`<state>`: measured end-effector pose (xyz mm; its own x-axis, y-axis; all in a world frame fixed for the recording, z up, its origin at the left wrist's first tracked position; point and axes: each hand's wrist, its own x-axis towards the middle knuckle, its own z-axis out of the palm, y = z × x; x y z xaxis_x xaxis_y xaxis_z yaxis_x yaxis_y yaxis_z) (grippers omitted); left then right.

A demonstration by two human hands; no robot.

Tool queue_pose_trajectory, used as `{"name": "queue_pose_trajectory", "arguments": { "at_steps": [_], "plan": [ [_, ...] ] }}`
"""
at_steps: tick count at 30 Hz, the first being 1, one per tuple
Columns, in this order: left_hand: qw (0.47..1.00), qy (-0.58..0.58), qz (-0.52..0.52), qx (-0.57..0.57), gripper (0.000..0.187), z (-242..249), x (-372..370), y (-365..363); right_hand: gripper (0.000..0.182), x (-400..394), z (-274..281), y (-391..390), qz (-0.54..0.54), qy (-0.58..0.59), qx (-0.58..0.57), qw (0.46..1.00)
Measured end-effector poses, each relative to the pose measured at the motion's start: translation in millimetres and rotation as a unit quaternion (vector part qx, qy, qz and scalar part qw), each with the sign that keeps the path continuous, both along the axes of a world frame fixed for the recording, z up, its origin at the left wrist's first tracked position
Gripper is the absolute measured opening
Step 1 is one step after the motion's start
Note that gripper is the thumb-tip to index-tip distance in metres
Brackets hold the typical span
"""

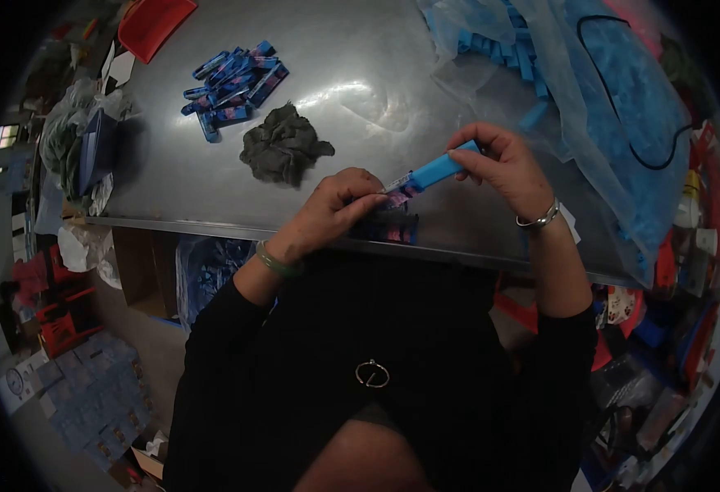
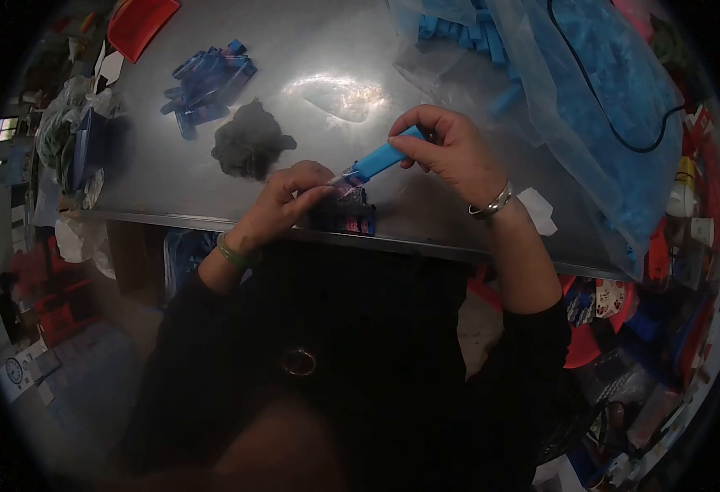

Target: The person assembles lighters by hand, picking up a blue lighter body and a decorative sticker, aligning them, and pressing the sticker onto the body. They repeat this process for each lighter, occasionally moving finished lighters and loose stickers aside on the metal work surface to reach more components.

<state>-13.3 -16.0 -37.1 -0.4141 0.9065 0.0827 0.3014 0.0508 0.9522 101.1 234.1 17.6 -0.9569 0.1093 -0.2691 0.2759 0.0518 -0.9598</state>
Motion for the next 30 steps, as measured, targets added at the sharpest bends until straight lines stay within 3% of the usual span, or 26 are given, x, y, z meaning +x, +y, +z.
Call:
{"name": "queue_pose_trajectory", "arguments": {
  "at_steps": [3, 6, 8, 17, 21, 24, 26, 30],
  "plan": [
    [0.999, 0.049, 0.001, -0.007, 0.012, 0.9, 1.4, 1.3, 0.016, -0.2, -2.9, -5.6, 0.020, 0.050, 0.032, 0.998],
    [0.998, -0.029, 0.026, -0.049, 0.013, 4.0, 4.9, 2.7, 0.019, 1.4, -2.7, -16.2, -0.012, 0.091, -0.061, 0.994],
    [0.981, -0.175, 0.038, -0.074, 0.016, 10.7, 8.9, 5.0, 0.022, 1.5, -1.3, -20.0, -0.010, 0.101, -0.083, 0.991],
    [0.960, -0.273, 0.031, -0.049, 0.025, 16.6, 14.4, 8.6, 0.025, 4.6, -6.6, -22.7, -0.016, 0.154, -0.037, 0.987],
    [0.971, -0.237, 0.027, -0.033, 0.026, 12.7, 16.4, 10.4, 0.024, 3.7, -9.8, -22.1, -0.026, 0.167, -0.034, 0.985],
    [0.985, -0.152, 0.079, -0.011, 0.027, 7.6, 20.4, 12.7, 0.023, 6.3, -2.7, -26.4, -0.074, 0.078, -0.015, 0.994],
    [0.992, -0.046, 0.121, -0.001, 0.028, 3.4, 21.1, 14.7, 0.023, 5.2, -3.4, -32.1, -0.100, 0.086, 0.008, 0.991],
    [0.987, -0.124, 0.091, -0.054, 0.026, 13.4, 18.6, 17.6, 0.022, 2.4, -16.8, -37.9, -0.150, 0.164, 0.024, 0.975]
  ]
}}
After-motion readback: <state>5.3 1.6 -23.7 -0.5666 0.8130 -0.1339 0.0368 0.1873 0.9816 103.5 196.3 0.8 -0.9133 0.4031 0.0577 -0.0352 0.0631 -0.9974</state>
